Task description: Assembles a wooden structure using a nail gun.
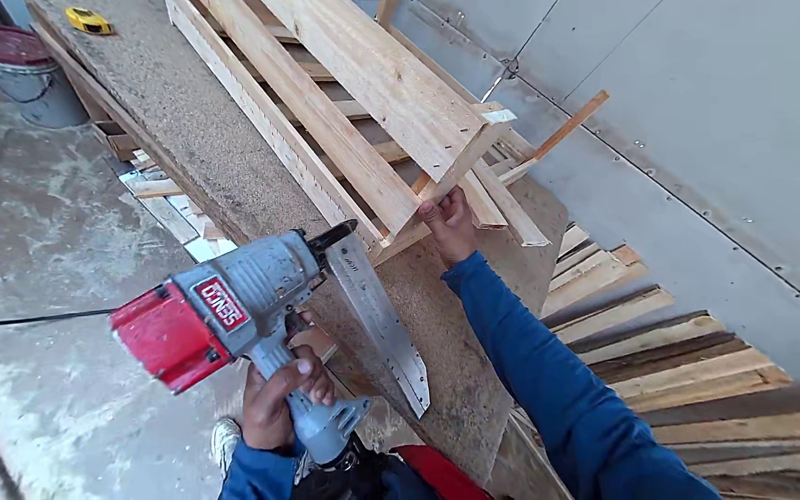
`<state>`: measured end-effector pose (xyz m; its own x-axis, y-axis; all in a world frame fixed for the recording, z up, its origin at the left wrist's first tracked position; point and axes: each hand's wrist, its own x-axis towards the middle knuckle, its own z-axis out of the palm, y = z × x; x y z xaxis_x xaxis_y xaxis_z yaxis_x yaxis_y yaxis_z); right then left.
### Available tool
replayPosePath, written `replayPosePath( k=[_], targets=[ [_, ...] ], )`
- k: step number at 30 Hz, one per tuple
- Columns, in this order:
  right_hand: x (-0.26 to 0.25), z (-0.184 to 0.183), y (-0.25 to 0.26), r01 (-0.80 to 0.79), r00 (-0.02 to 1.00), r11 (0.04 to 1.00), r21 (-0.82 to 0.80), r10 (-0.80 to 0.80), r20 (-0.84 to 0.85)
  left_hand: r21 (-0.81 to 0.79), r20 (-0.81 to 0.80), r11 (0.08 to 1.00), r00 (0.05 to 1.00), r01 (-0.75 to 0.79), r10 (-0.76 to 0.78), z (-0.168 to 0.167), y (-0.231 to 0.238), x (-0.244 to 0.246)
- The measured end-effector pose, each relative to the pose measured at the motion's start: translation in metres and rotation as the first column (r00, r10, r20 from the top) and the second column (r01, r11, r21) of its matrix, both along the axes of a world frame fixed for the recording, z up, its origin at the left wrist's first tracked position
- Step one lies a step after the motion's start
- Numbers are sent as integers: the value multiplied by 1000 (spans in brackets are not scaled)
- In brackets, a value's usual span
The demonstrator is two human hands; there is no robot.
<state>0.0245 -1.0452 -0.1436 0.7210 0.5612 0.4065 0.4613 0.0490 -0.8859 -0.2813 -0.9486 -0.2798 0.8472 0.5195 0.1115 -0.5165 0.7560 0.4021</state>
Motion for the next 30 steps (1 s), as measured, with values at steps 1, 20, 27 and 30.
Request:
replayPosePath(
  k=[1, 20, 27, 30],
  targets=[
    [1, -1, 0, -1, 1000, 1000, 5, 1, 5, -6, 6, 1000, 1000, 19, -19, -2, -5, 7],
    [-7, -4, 4, 26, 1000, 999, 27, -26, -1, 45, -45, 996, 996, 83, -81, -6, -12, 25],
    [-6, -1, 2, 14, 1000, 1000, 19, -14, -16, 20, 30, 994, 994, 105, -106, -17, -11, 32],
    [-6, -1, 2, 16, 1000, 1000, 19, -16, -21, 48, 44, 992, 992, 117, -119, -15, -9, 32]
  ],
)
